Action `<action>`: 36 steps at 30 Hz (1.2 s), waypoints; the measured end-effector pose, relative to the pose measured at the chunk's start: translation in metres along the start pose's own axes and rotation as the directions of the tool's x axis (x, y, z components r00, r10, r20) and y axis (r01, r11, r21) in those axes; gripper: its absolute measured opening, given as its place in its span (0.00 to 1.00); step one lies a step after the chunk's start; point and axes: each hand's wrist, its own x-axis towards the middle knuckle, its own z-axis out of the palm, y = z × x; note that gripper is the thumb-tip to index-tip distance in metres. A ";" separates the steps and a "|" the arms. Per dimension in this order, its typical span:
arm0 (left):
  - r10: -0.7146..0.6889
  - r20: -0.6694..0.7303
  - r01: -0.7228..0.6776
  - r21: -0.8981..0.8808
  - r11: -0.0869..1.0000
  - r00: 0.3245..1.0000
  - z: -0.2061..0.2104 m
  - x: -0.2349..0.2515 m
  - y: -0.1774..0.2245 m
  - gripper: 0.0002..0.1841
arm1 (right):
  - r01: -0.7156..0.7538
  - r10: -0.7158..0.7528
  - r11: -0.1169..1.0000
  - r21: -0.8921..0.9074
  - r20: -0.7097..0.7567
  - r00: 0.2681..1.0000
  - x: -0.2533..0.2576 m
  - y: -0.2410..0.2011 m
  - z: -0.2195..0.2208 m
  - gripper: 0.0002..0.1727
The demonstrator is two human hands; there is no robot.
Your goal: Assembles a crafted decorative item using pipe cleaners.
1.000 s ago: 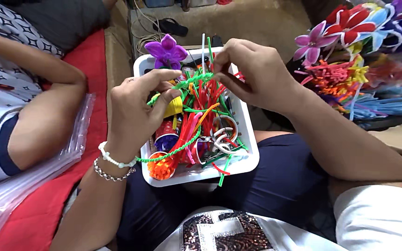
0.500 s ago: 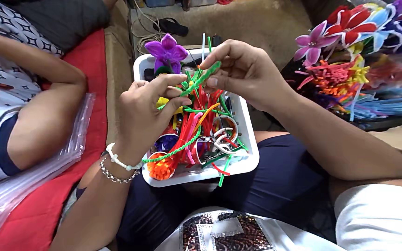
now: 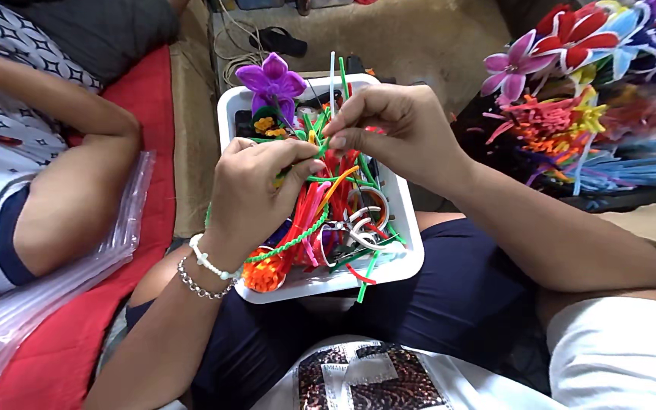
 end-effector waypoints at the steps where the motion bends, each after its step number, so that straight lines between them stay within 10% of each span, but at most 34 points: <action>1: 0.001 -0.009 -0.001 0.008 1.000 1.000 0.000 0.000 0.000 0.09 | 0.017 -0.017 0.998 -0.067 0.001 1.000 0.000 0.000 0.001 0.07; 9: 0.007 -0.012 -0.006 0.111 0.994 1.000 0.001 0.003 -0.002 0.11 | 0.115 -0.128 0.861 -0.495 0.007 0.992 0.000 -0.012 0.001 0.09; 19: -0.057 0.243 0.054 0.020 0.998 0.968 -0.031 0.009 -0.038 0.17 | -0.155 0.086 0.949 -0.273 -0.250 0.964 0.009 0.031 -0.048 0.09; 26: -0.261 0.157 0.300 -0.328 0.896 0.952 -0.048 0.009 -0.048 0.16 | -0.476 0.344 0.872 -0.115 -0.547 0.763 0.000 0.107 -0.100 0.10; 31: -0.245 0.309 0.383 -0.554 0.739 0.919 -0.035 0.007 -0.047 0.11 | -0.515 0.591 0.799 0.311 -0.247 0.768 -0.021 0.137 -0.114 0.11; 36: -0.043 0.564 0.397 -0.522 0.754 0.824 -0.022 0.002 -0.047 0.11 | -0.476 0.530 0.822 0.313 -0.112 0.841 -0.032 0.155 -0.130 0.13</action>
